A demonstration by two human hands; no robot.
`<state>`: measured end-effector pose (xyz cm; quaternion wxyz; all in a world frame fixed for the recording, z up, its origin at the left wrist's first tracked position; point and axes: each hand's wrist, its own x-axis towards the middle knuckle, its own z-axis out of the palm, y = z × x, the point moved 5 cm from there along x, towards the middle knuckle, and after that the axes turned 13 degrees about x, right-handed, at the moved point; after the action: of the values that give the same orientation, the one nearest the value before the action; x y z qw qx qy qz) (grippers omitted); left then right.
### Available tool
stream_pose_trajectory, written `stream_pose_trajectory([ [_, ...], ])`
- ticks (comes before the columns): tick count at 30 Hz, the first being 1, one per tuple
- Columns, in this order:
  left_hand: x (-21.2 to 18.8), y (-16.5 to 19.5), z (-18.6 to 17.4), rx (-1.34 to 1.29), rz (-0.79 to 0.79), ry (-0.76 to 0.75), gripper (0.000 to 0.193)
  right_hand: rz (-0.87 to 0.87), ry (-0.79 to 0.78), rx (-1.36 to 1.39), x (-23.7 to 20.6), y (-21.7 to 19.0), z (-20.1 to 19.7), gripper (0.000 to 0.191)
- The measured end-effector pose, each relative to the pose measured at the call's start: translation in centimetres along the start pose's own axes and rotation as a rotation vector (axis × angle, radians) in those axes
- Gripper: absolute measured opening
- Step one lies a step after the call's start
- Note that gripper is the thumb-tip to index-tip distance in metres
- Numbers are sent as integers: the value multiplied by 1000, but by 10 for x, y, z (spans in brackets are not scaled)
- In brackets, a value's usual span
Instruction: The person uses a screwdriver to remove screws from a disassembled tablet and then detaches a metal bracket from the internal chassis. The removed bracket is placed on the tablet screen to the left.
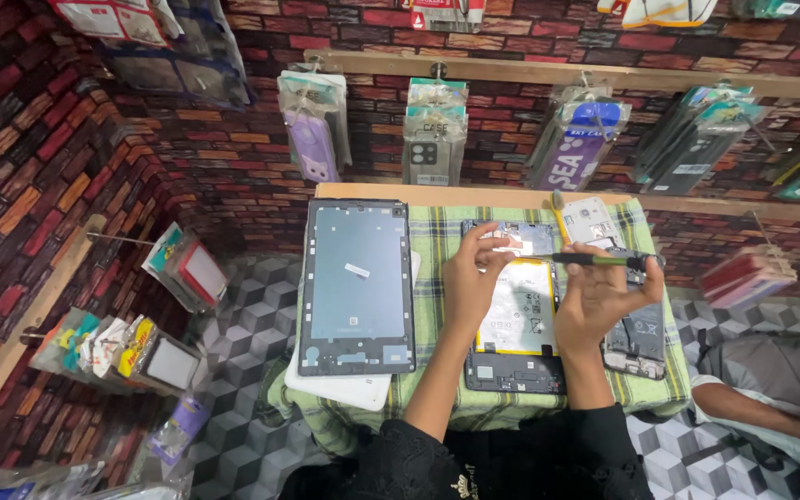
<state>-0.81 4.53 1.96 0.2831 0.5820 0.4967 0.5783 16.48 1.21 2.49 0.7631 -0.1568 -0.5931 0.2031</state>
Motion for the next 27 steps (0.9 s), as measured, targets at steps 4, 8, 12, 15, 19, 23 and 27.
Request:
stream_pose_trajectory([
  [4,-1,-2,-1,7,-51,41,41,30,19,-313,9,-8,5,64],
  [8,-1,-2,-1,24,-28,48,38,2,-9,-478,15,-14,12,65],
  [12,-2,-2,-1,28,-46,45,38,-32,-32,-508,17,-17,16,64],
  [15,-3,0,-1,36,-46,46,38,-30,-31,-487,17,-17,15,64],
  [19,-3,3,-2,43,-44,47,38,-36,-44,-489,17,-16,14,65],
  [23,-3,3,-2,48,-47,46,38,-34,-48,-482,17,-15,14,66],
  [27,-3,1,0,58,-52,43,38,-36,-53,-496,18,-16,15,66],
])
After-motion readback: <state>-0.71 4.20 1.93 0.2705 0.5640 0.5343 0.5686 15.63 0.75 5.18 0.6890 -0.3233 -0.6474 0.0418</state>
